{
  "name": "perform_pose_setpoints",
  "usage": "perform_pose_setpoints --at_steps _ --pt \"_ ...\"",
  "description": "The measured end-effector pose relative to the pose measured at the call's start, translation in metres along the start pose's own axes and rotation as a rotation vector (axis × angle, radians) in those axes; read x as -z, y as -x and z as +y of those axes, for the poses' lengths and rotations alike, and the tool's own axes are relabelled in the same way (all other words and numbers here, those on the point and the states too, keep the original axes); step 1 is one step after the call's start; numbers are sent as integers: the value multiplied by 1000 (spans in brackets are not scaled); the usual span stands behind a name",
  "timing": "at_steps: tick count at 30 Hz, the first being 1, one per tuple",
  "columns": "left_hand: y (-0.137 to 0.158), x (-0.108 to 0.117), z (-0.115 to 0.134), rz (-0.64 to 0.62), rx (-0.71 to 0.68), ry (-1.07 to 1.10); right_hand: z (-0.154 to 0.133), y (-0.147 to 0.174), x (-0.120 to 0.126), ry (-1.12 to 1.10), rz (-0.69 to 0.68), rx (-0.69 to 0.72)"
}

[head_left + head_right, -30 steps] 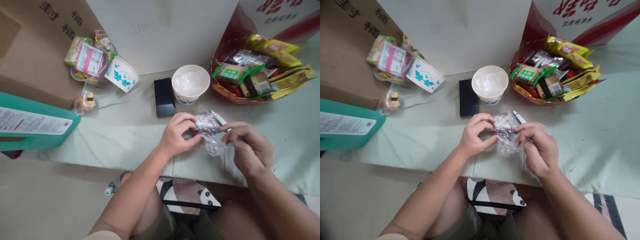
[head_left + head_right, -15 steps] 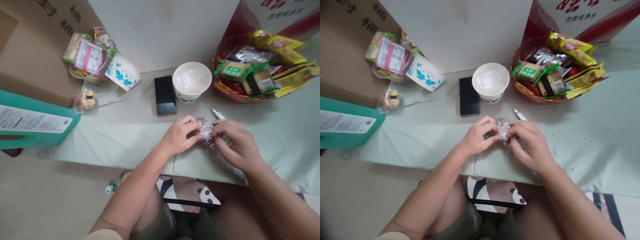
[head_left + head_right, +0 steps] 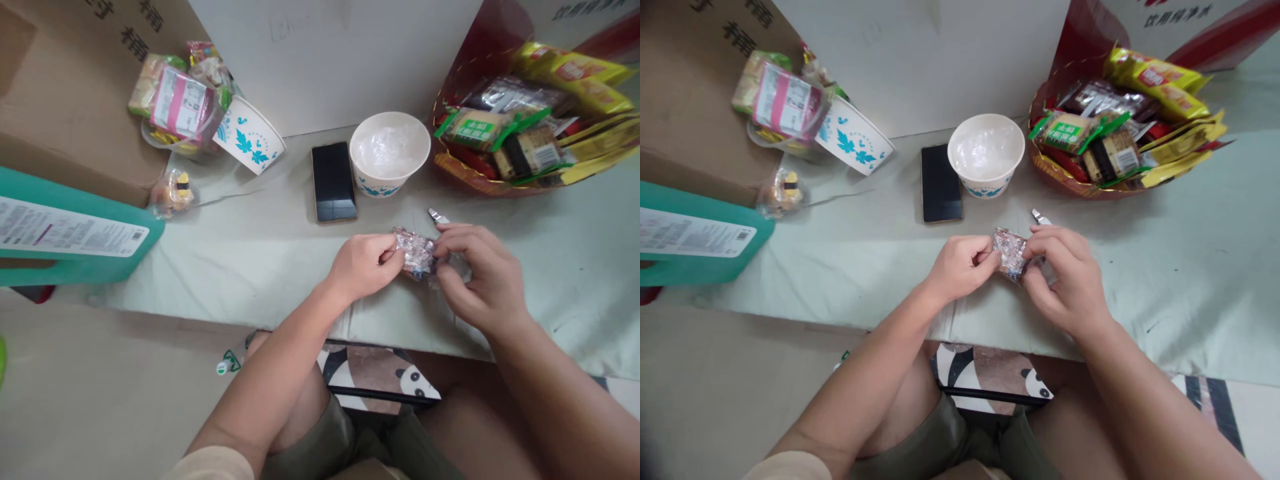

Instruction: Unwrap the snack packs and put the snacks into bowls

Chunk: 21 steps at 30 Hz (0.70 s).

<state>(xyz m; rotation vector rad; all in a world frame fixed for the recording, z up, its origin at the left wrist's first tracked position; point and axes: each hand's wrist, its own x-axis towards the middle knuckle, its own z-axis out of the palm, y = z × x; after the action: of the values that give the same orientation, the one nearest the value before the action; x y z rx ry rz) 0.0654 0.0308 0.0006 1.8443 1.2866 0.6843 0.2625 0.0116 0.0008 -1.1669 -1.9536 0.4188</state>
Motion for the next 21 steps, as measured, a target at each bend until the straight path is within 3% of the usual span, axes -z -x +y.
perform_pose_setpoints --at_steps 3,11,21 --pt "1 1 4 -62 82 -16 -3 0 -1 20 21 -4" --pt "-1 -3 7 -62 117 -13 -1 0 -9 26 -134 -113" --pt "-4 -6 7 -54 161 -3 -3 -1 -15 84 -120 -125"
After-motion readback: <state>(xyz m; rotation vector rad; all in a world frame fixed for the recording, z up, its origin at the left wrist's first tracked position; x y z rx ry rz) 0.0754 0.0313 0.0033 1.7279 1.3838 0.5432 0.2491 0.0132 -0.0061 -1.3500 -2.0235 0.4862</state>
